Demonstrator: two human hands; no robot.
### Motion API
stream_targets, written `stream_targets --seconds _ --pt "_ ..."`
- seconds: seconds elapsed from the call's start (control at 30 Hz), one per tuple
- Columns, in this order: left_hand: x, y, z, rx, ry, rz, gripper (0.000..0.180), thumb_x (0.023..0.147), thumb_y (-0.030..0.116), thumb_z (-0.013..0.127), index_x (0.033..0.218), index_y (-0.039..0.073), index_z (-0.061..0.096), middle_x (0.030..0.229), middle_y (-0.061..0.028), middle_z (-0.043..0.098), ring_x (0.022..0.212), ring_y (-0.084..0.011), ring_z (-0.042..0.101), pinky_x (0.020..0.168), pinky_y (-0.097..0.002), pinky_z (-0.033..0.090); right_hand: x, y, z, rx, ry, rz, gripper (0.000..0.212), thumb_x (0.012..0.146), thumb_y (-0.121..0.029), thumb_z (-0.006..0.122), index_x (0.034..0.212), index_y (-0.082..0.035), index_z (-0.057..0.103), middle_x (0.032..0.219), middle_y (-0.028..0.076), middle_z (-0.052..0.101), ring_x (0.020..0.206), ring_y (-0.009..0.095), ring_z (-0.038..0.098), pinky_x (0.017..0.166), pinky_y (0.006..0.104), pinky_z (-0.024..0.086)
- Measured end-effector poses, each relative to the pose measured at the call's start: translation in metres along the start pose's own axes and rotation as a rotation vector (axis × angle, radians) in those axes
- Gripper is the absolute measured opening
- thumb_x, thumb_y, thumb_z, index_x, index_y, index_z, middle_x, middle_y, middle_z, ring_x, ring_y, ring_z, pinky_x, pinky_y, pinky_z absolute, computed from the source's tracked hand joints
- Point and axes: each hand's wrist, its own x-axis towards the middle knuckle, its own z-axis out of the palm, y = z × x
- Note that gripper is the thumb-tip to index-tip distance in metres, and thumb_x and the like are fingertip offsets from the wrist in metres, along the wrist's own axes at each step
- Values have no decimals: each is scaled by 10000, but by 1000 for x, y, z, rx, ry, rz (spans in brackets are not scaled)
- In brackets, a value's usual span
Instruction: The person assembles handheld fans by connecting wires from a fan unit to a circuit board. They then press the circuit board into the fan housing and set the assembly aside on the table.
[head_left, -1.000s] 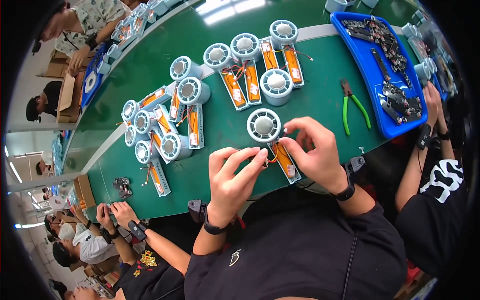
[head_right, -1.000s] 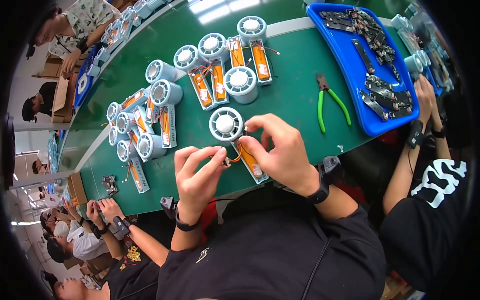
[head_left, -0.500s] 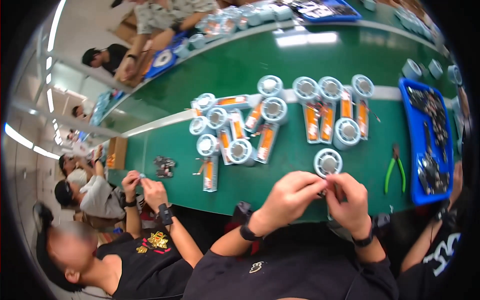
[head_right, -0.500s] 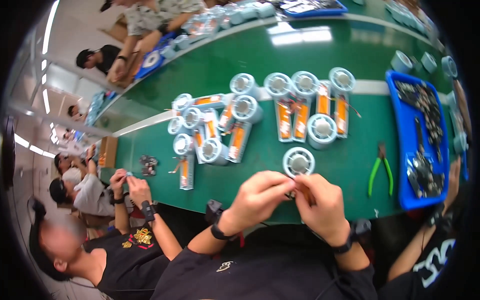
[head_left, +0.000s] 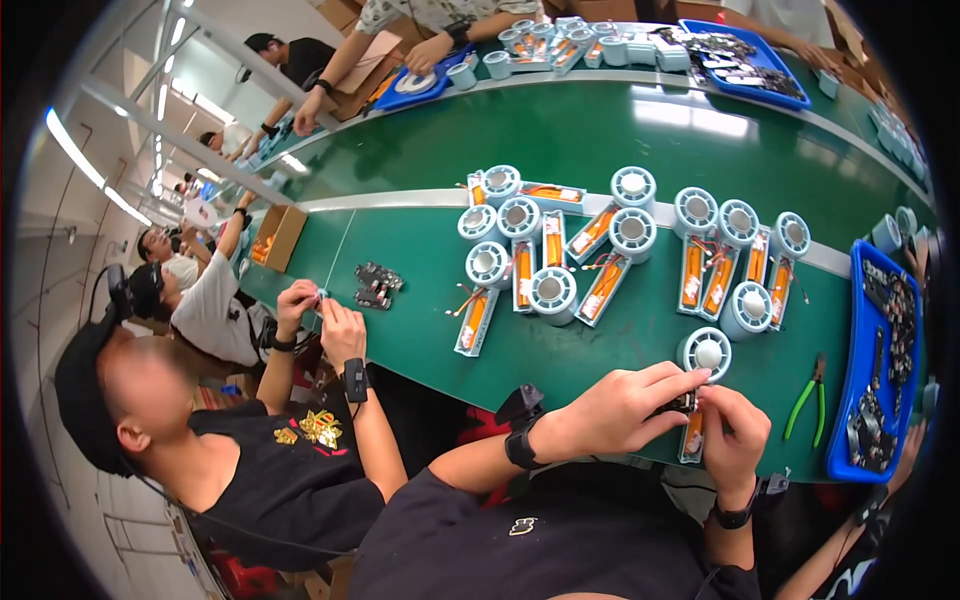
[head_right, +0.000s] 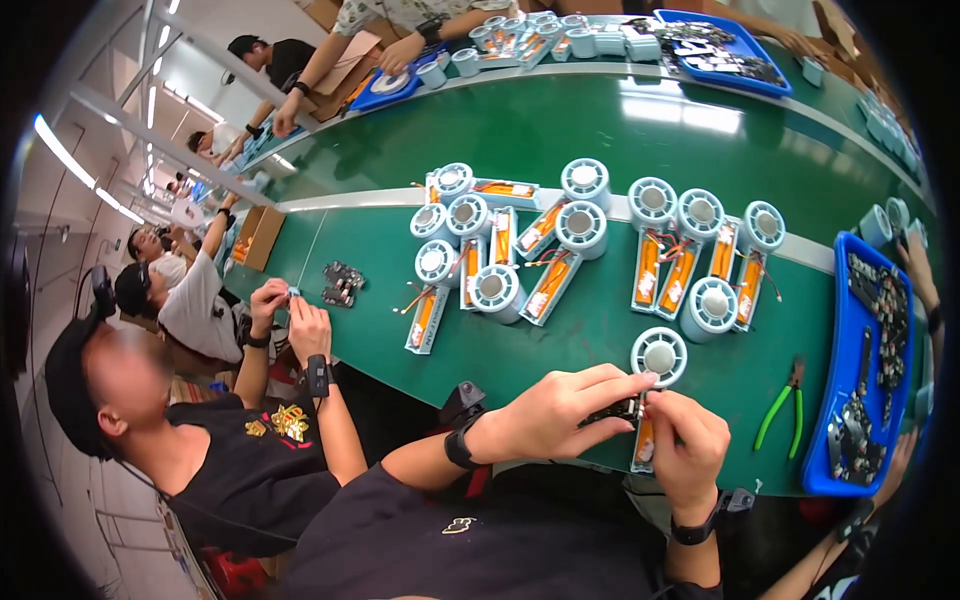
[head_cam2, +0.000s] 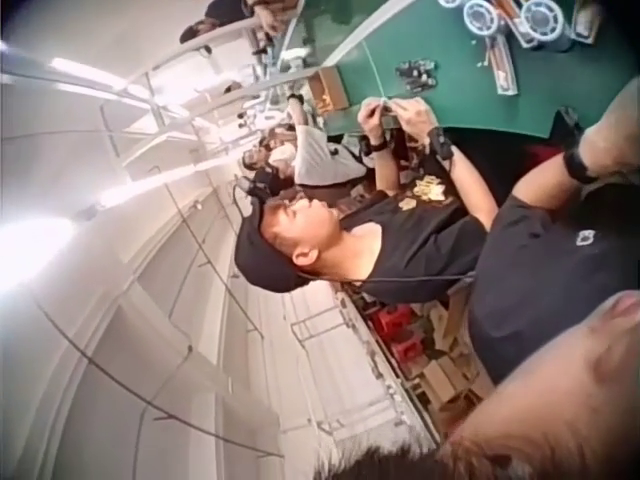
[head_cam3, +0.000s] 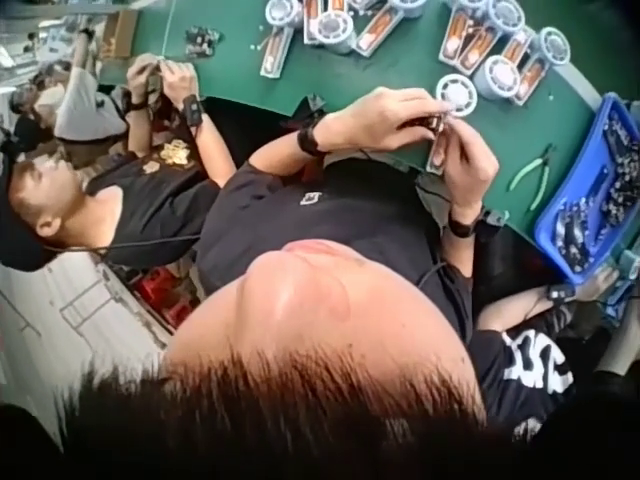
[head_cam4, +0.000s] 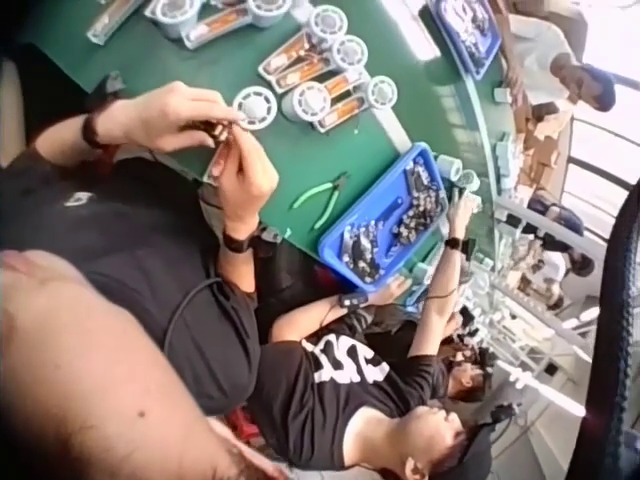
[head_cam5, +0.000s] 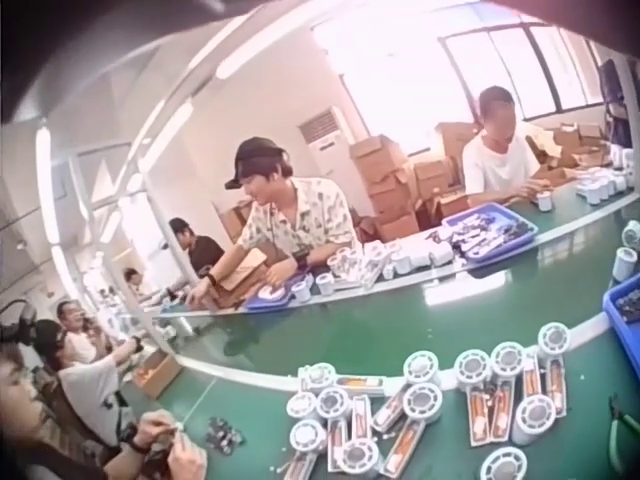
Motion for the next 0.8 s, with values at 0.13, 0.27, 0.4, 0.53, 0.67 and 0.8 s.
stream_targets --seconds 0.13,0.27,0.4,0.53,0.67,0.8 --pt "0 -1 10 -40 31 14 541 882 58 754 1392 24 574 1121 -142 680 851 -326 707 706 -379 590 -1 3 3 -56 30 -37 200 799 119 711 977 28 727 944 168 745 762 286 733 656 327 561" --pt "-2 1 8 -50 13 -31 450 899 56 737 1324 18 596 1110 -145 677 849 -331 702 704 -382 586 2 6 2 -162 25 -150 198 803 109 723 985 30 722 920 159 735 747 282 716 656 335 548" --pt "-1 -3 13 -89 28 -46 378 913 54 722 1272 10 611 1101 -151 674 848 -329 699 706 -382 580 9 5 -1 -230 12 -222 191 781 100 741 953 23 711 886 147 720 736 292 696 647 360 537" --pt "-2 -4 15 -129 42 -55 343 917 49 717 1241 -1 618 1097 -159 671 869 -330 697 734 -385 574 8 3 0 -309 0 -262 183 760 87 750 917 9 697 865 140 711 729 296 683 643 379 528" --pt "0 -7 12 -160 5 -42 327 914 38 716 1222 -15 622 1090 -167 669 903 -337 692 773 -394 566 14 5 -3 -330 -38 -325 200 753 66 756 927 -11 695 838 114 699 664 271 639 597 371 476" --pt "3 -10 7 -215 -47 -29 329 910 26 715 1220 -26 619 1080 -174 667 925 -347 685 795 -401 559 13 9 -6 -260 -50 -254 204 762 53 751 946 -18 699 826 106 698 632 263 623 575 364 453"
